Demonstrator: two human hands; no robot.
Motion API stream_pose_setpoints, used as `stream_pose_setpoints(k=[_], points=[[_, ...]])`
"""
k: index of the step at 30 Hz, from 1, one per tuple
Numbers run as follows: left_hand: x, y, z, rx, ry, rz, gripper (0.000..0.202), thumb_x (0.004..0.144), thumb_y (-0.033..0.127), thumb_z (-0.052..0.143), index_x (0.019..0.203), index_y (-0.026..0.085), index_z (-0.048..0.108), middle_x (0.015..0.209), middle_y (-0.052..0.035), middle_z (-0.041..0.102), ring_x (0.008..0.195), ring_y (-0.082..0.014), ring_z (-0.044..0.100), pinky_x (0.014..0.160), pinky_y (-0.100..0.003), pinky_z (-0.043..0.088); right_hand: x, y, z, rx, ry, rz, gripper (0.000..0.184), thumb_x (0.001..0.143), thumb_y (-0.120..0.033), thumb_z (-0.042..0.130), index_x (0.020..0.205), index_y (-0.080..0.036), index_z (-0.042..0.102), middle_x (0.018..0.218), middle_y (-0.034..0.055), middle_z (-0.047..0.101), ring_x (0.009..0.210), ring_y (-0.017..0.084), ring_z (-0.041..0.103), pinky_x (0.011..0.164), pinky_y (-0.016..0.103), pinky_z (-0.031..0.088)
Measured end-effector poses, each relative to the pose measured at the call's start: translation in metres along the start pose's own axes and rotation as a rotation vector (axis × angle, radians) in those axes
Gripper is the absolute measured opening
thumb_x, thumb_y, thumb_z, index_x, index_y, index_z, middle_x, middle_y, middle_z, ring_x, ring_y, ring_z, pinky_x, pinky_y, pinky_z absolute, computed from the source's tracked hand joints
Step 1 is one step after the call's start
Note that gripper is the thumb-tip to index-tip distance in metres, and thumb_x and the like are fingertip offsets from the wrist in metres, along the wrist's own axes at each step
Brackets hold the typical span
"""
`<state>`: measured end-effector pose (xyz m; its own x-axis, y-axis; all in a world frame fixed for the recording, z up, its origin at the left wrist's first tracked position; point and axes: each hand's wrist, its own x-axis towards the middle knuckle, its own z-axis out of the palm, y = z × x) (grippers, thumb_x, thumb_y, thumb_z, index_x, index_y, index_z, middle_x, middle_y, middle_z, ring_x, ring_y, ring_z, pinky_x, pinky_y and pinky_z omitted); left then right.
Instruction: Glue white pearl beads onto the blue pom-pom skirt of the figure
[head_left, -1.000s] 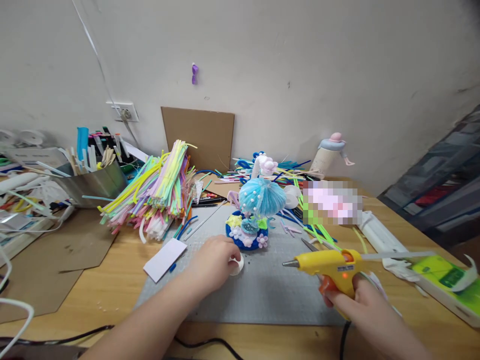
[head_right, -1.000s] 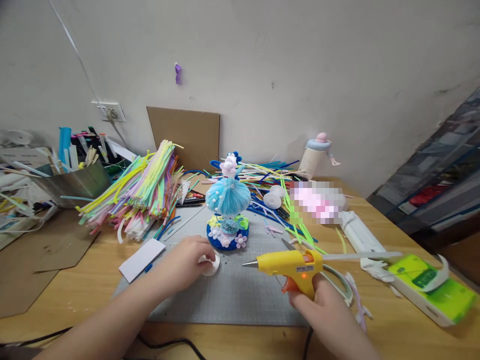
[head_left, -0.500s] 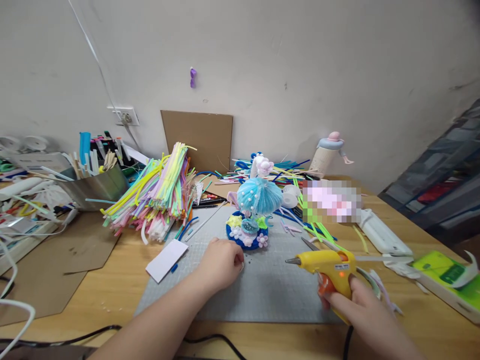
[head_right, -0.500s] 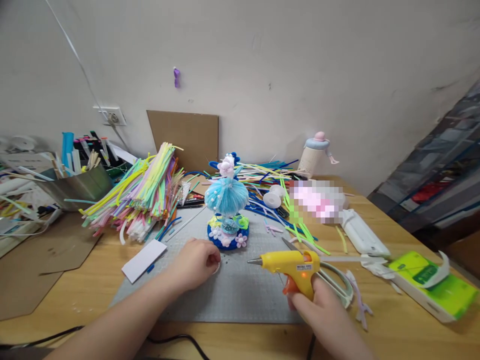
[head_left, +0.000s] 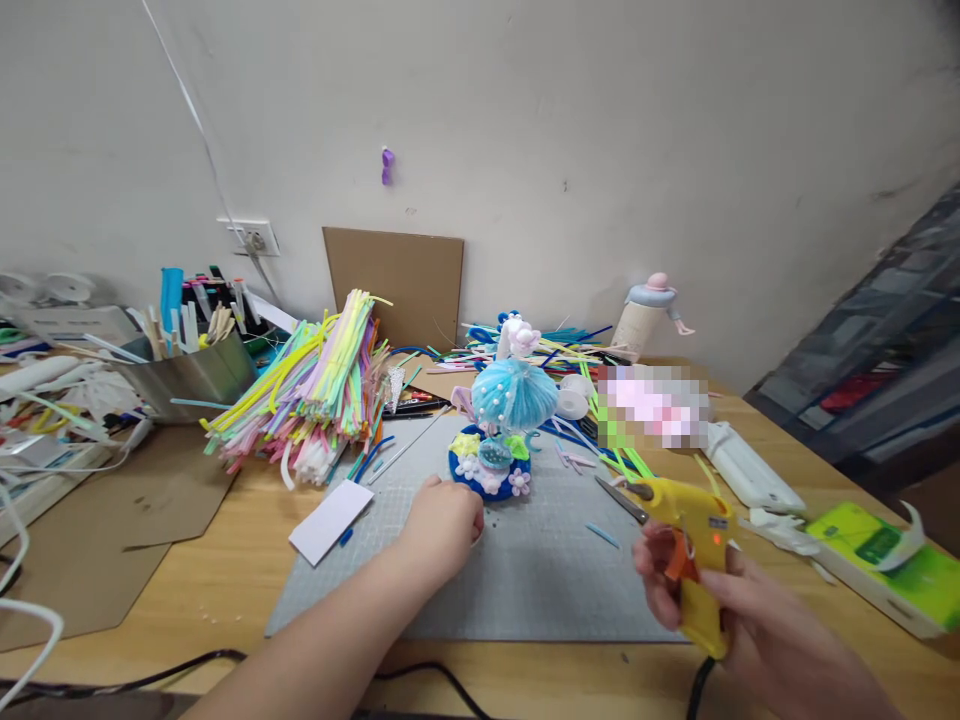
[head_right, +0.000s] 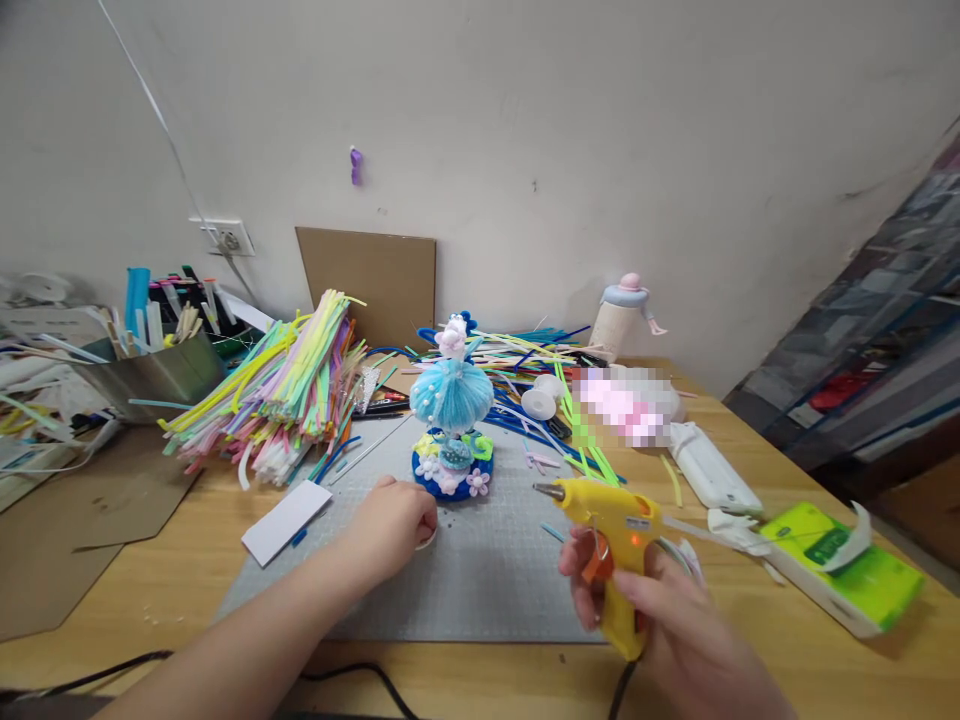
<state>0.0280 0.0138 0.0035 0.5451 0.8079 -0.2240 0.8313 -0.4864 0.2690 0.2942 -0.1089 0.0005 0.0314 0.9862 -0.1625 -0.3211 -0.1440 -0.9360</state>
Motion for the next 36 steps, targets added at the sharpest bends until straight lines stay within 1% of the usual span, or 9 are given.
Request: stream_pose_setpoints(k=[5,11,14,18,22,26,29,32,36], points=[[0.003,-0.006,-0.003,-0.039,-0.033,0.01,0.026,0.09,0.039,0.056,0.095,0.015,0.064,0.099,-0.0051,0.068,0.093,-0.0189,0.063,0.089,-0.043,0.048,0.004,-0.016,0.006,0.115,0.038,-0.085,0.028,0.071,-0.044,0.076,0.084,-0.02,0.075,0.08,0.0052,0.069,0.054,0.014,0.057,0.05,0.024,0.048],[0.001,-0.015,-0.009,-0.261,0.087,-0.007,0.011,0.075,0.016,0.062,0.065,0.018,0.066,0.077,-0.0048,0.07,0.082,-0.0223,0.063,0.088,-0.039,0.039,0.02,-0.008,0.022,0.069,-0.059,-0.042,0.023,0.068,-0.037,0.08,0.081,-0.019,0.075,0.081,0.0064,0.073,0.058,0.014,0.061,0.052,0.025,0.048],[-0.007,-0.018,-0.014,-0.468,0.184,-0.043,0.012,0.072,0.014,0.058,0.069,0.02,0.068,0.078,-0.0046,0.07,0.08,-0.022,0.061,0.075,-0.033,0.04,0.023,-0.007,0.027,-0.029,-0.097,-0.022,0.021,0.07,-0.037,0.078,0.076,-0.018,0.073,0.079,0.0075,0.074,0.056,0.015,0.062,0.051,0.026,0.047],[-0.014,-0.018,-0.024,-0.843,0.241,-0.051,0.008,0.072,0.026,0.063,0.072,0.018,0.064,0.072,-0.0024,0.066,0.07,-0.0182,0.059,0.065,-0.028,0.042,0.026,-0.032,0.033,-0.38,-0.201,-0.27,0.015,0.076,-0.037,0.072,0.077,-0.022,0.071,0.077,0.0052,0.073,0.05,0.015,0.059,0.046,0.028,0.046],[-0.012,-0.012,-0.031,-1.236,0.252,-0.032,0.024,0.066,0.034,0.075,0.076,0.017,0.062,0.071,0.0002,0.064,0.063,-0.0125,0.057,0.062,-0.025,0.045,0.041,-0.056,0.036,-0.588,-0.339,-0.473,0.009,0.072,-0.029,0.074,0.079,-0.025,0.07,0.075,0.0028,0.07,0.067,0.021,0.063,0.06,0.031,0.049],[-0.005,-0.009,-0.027,-1.533,0.251,-0.034,0.036,0.06,0.041,0.082,0.076,0.016,0.062,0.068,0.0011,0.062,0.061,-0.0096,0.057,0.062,-0.023,0.047,0.054,-0.035,0.041,-0.644,-0.462,-0.451,0.012,0.076,-0.032,0.071,0.083,-0.022,0.068,0.074,0.0022,0.067,0.062,0.018,0.058,0.056,0.03,0.045],[-0.006,-0.009,-0.02,-1.682,0.199,-0.032,0.037,0.058,0.04,0.085,0.071,0.015,0.063,0.062,0.0015,0.059,0.057,-0.0078,0.054,0.058,-0.02,0.045,0.053,-0.003,0.048,-0.408,-0.371,-0.375,0.018,0.082,-0.038,0.066,0.088,-0.022,0.068,0.08,0.0051,0.068,0.07,0.021,0.061,0.057,0.03,0.047],[-0.011,-0.009,-0.015,-1.781,0.131,-0.035,0.033,0.06,0.035,0.086,0.072,0.015,0.063,0.062,0.0019,0.058,0.055,-0.0061,0.053,0.055,-0.018,0.045,0.05,0.017,0.057,-0.251,-0.233,-0.272,0.026,0.079,-0.048,0.068,0.087,-0.023,0.069,0.082,0.0055,0.067,0.074,0.023,0.063,0.06,0.031,0.05],[-0.018,-0.008,-0.011,-1.967,-0.034,-0.039,0.022,0.065,0.024,0.083,0.074,0.014,0.066,0.068,-0.0001,0.061,0.057,-0.0053,0.057,0.055,-0.015,0.047,0.049,0.019,0.06,-0.336,-0.315,-0.325,0.022,0.084,-0.045,0.063,0.083,-0.024,0.069,0.079,0.0042,0.065,0.067,0.02,0.06,0.057,0.03,0.049]])
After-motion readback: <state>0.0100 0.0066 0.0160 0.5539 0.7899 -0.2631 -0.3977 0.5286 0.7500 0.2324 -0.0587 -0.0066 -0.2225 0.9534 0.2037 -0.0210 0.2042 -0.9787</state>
